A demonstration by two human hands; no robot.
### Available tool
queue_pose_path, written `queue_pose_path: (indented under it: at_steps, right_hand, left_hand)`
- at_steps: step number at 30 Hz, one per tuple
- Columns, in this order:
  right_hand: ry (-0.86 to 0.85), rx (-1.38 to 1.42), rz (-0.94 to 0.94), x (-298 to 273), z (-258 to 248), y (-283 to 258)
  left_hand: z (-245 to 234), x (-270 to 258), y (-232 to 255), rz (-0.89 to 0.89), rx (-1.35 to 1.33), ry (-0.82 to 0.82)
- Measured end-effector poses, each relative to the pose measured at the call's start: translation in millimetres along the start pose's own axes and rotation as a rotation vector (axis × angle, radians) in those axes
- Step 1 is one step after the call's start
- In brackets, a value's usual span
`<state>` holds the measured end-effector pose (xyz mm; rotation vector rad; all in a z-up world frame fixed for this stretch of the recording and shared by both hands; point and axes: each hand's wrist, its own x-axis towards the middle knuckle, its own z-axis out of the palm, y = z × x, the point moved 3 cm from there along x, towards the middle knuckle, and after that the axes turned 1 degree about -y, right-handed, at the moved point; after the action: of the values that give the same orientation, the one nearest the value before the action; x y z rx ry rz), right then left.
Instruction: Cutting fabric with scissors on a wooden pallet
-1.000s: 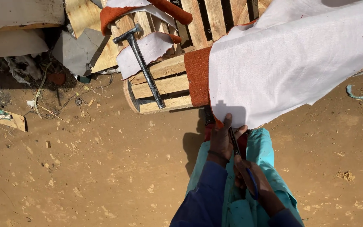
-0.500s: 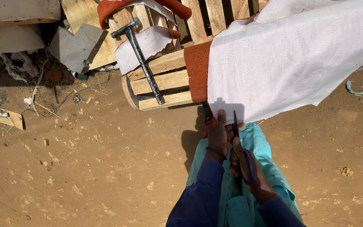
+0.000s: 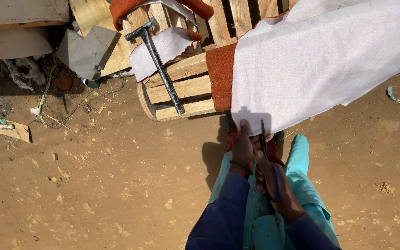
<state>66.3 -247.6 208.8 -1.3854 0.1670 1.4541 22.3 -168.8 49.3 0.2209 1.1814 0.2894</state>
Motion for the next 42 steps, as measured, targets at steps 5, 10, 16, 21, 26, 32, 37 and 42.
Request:
queue_pose_path:
  at_steps: [5, 10, 16, 21, 26, 32, 37, 42]
  right_hand:
    - [0.032, 0.031, 0.025, 7, 0, 6]
    - [0.015, 0.004, 0.076, 6, -6, 12]
    - [0.006, 0.031, -0.003, 12, 4, -6]
    - [0.116, 0.123, 0.319, 15, -6, 22]
    - [0.096, 0.158, 0.242, 17, -4, 9]
    - [0.021, -0.048, -0.003, 7, -7, 15]
    - [0.061, 0.039, 0.051, 21, -12, 21]
    - [0.199, -0.103, 0.200, 41, -27, 40]
  left_hand:
    - [5, -5, 5, -0.031, 0.081, 0.064]
    - [14, -15, 13, 0.053, 0.097, 0.009]
    - [17, -15, 15, 0.055, 0.271, 0.113]
    - [29, -26, 26, -0.001, 0.253, 0.174]
    - [23, -19, 28, -0.019, 0.346, 0.246]
    - [13, -6, 17, 0.083, 0.287, 0.157]
    - [10, -1, 9, 0.160, 0.264, 0.133]
    - [12, -2, 26, 0.272, 0.519, 0.219]
